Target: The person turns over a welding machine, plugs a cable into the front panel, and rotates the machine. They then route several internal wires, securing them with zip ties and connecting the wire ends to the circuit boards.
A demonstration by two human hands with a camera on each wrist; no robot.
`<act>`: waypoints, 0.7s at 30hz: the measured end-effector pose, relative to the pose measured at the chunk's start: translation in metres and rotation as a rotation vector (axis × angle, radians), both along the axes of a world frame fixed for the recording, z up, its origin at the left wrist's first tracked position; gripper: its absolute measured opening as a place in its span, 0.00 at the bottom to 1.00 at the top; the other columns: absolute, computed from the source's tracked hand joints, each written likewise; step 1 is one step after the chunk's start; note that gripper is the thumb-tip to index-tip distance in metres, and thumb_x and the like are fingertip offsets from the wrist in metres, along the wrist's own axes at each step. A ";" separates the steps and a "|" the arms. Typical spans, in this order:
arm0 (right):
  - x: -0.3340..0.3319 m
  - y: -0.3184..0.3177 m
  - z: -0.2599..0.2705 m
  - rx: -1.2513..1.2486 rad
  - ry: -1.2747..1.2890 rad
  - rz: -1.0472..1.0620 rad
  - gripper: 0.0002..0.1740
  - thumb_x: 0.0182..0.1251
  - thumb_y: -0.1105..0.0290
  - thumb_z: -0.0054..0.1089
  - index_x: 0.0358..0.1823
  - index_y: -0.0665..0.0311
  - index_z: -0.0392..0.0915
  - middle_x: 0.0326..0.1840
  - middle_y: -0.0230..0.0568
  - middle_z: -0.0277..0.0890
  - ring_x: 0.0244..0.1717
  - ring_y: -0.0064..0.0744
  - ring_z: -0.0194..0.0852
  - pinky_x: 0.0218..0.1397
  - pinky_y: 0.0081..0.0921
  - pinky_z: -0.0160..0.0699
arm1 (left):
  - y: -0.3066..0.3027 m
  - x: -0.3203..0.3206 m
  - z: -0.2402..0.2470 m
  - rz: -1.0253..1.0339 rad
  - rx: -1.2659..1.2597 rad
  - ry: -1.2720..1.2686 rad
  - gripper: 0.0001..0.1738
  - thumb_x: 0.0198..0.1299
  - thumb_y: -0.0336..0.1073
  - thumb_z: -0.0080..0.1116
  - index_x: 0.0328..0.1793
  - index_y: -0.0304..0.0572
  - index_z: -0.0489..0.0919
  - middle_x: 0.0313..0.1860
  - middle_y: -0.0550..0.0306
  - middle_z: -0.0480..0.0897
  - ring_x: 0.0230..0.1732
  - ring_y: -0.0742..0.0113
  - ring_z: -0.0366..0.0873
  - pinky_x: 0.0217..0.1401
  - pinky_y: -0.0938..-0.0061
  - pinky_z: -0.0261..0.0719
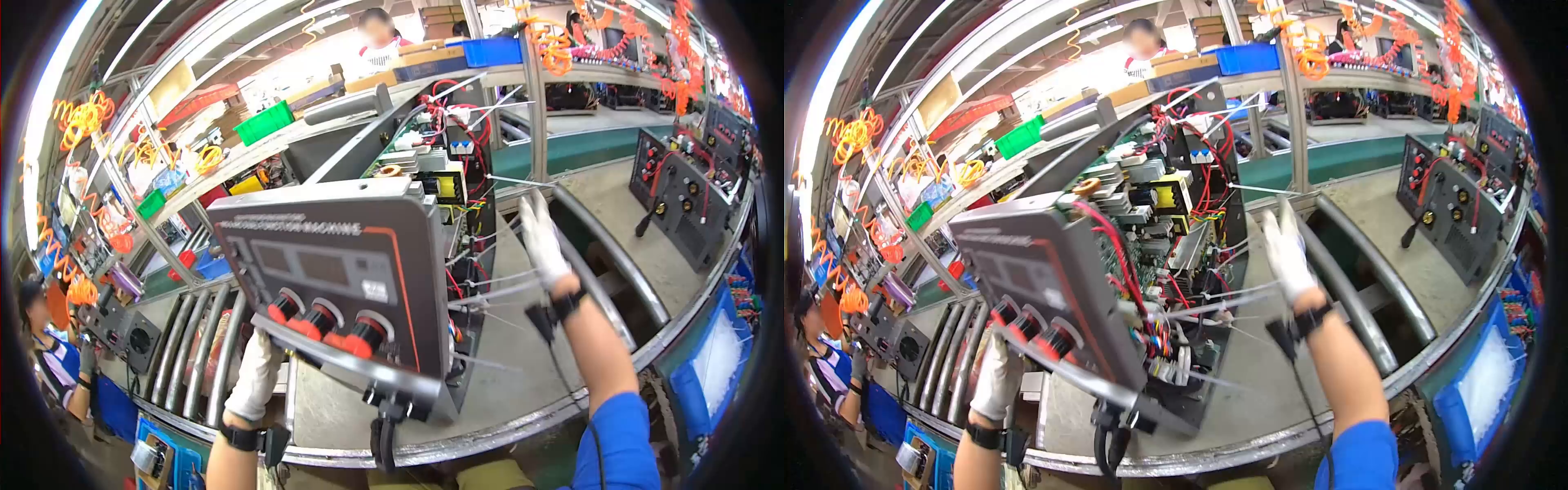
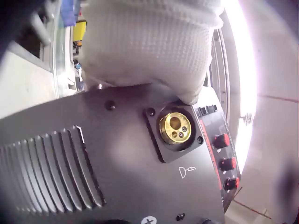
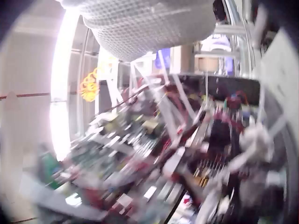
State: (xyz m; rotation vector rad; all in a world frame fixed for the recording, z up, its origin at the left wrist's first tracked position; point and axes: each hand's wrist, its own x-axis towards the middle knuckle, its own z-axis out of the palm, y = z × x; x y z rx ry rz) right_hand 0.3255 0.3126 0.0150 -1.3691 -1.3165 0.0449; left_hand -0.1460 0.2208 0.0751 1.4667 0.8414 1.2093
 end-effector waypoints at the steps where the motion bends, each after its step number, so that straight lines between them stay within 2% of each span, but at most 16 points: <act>1: -0.010 -0.044 0.001 0.106 0.044 0.050 0.33 0.77 0.58 0.42 0.77 0.65 0.48 0.76 0.58 0.54 0.75 0.46 0.56 0.75 0.36 0.55 | -0.016 0.023 0.014 -0.063 -0.106 -0.144 0.38 0.72 0.60 0.39 0.80 0.50 0.51 0.76 0.53 0.61 0.75 0.57 0.59 0.77 0.59 0.55; 3: -0.066 -0.135 0.001 0.209 0.153 0.188 0.35 0.76 0.57 0.43 0.77 0.66 0.49 0.76 0.57 0.54 0.74 0.46 0.57 0.75 0.37 0.56 | -0.004 0.027 -0.005 -0.047 0.092 -0.215 0.36 0.74 0.57 0.37 0.76 0.37 0.59 0.73 0.55 0.66 0.74 0.65 0.59 0.78 0.65 0.52; 5: -0.129 -0.199 -0.003 0.258 0.166 0.329 0.36 0.75 0.56 0.45 0.76 0.68 0.49 0.76 0.56 0.53 0.73 0.47 0.58 0.75 0.37 0.56 | -0.001 0.028 -0.013 -0.089 0.102 -0.246 0.36 0.73 0.59 0.39 0.79 0.47 0.55 0.76 0.56 0.63 0.75 0.62 0.59 0.78 0.63 0.52; 7: -0.175 -0.220 -0.008 0.283 0.153 0.396 0.37 0.74 0.54 0.47 0.76 0.69 0.49 0.76 0.55 0.53 0.73 0.47 0.59 0.74 0.38 0.57 | -0.015 0.028 -0.011 -0.042 0.079 -0.227 0.33 0.74 0.57 0.39 0.76 0.44 0.61 0.73 0.58 0.66 0.72 0.67 0.62 0.77 0.65 0.53; 9: -0.195 -0.213 -0.016 0.304 0.207 0.356 0.39 0.73 0.53 0.49 0.75 0.71 0.49 0.76 0.55 0.52 0.72 0.47 0.60 0.74 0.39 0.58 | -0.041 0.035 -0.007 -0.015 0.083 -0.171 0.32 0.75 0.55 0.38 0.75 0.42 0.62 0.71 0.59 0.68 0.70 0.69 0.63 0.76 0.67 0.55; 10: -0.195 -0.210 -0.019 0.293 0.264 0.290 0.36 0.74 0.52 0.46 0.73 0.70 0.54 0.74 0.56 0.55 0.72 0.50 0.59 0.74 0.38 0.56 | -0.054 0.040 -0.003 -0.004 0.171 -0.126 0.31 0.76 0.53 0.37 0.75 0.40 0.62 0.72 0.59 0.67 0.70 0.70 0.62 0.75 0.69 0.55; 11: -0.190 -0.199 -0.033 0.313 0.346 0.283 0.33 0.75 0.55 0.43 0.72 0.71 0.57 0.71 0.56 0.60 0.70 0.47 0.61 0.73 0.38 0.58 | -0.070 0.044 0.000 0.001 0.190 -0.135 0.31 0.76 0.53 0.37 0.75 0.40 0.62 0.72 0.59 0.67 0.70 0.70 0.62 0.75 0.69 0.55; 13: -0.184 -0.194 -0.028 0.279 0.434 0.244 0.31 0.75 0.56 0.43 0.71 0.70 0.58 0.67 0.53 0.64 0.67 0.45 0.65 0.70 0.39 0.62 | -0.101 0.051 0.007 0.117 0.141 -0.040 0.28 0.74 0.47 0.43 0.72 0.37 0.63 0.68 0.55 0.69 0.67 0.69 0.65 0.72 0.70 0.60; 14: -0.175 -0.170 -0.054 0.293 0.601 0.341 0.31 0.74 0.57 0.45 0.71 0.68 0.59 0.64 0.52 0.67 0.61 0.43 0.69 0.65 0.38 0.67 | -0.116 0.058 0.009 0.182 0.115 0.004 0.27 0.73 0.44 0.45 0.71 0.36 0.64 0.66 0.54 0.70 0.65 0.68 0.66 0.71 0.71 0.62; 15: -0.167 -0.166 -0.048 0.329 0.581 0.285 0.29 0.74 0.58 0.46 0.70 0.68 0.62 0.61 0.50 0.70 0.58 0.41 0.72 0.63 0.35 0.70 | -0.128 0.070 0.012 0.200 0.117 -0.008 0.27 0.71 0.42 0.49 0.69 0.34 0.64 0.64 0.52 0.71 0.63 0.67 0.68 0.68 0.71 0.65; 17: -0.128 -0.149 -0.059 0.300 0.747 0.482 0.28 0.77 0.58 0.44 0.74 0.61 0.57 0.62 0.44 0.69 0.59 0.33 0.69 0.61 0.30 0.71 | -0.152 0.098 0.015 0.188 0.145 -0.081 0.29 0.65 0.39 0.57 0.67 0.32 0.64 0.60 0.50 0.73 0.59 0.66 0.71 0.64 0.71 0.70; 18: -0.104 -0.141 -0.067 0.277 0.801 0.555 0.28 0.78 0.59 0.43 0.75 0.59 0.56 0.62 0.42 0.69 0.59 0.30 0.68 0.60 0.28 0.71 | -0.162 0.114 0.013 0.183 0.075 -0.093 0.33 0.62 0.41 0.60 0.67 0.30 0.62 0.60 0.47 0.73 0.60 0.64 0.71 0.64 0.68 0.70; 19: -0.069 -0.136 -0.077 0.124 0.619 0.542 0.27 0.78 0.58 0.43 0.71 0.62 0.60 0.61 0.40 0.71 0.58 0.31 0.69 0.60 0.29 0.71 | -0.170 0.128 0.007 0.181 -0.005 -0.107 0.37 0.60 0.43 0.62 0.68 0.28 0.61 0.60 0.43 0.72 0.61 0.62 0.70 0.65 0.65 0.70; 20: -0.034 -0.127 -0.081 -0.022 0.424 0.531 0.26 0.77 0.57 0.43 0.68 0.65 0.65 0.60 0.39 0.73 0.57 0.32 0.71 0.60 0.29 0.71 | -0.175 0.143 -0.001 0.244 0.064 0.054 0.40 0.59 0.46 0.63 0.68 0.27 0.60 0.60 0.39 0.72 0.61 0.57 0.70 0.65 0.62 0.69; 21: -0.006 -0.113 -0.075 -0.116 0.368 0.578 0.26 0.77 0.56 0.43 0.66 0.67 0.68 0.59 0.38 0.74 0.56 0.33 0.71 0.60 0.29 0.71 | -0.176 0.156 -0.007 0.303 0.131 0.215 0.42 0.57 0.48 0.64 0.68 0.25 0.60 0.59 0.36 0.71 0.61 0.52 0.70 0.65 0.58 0.68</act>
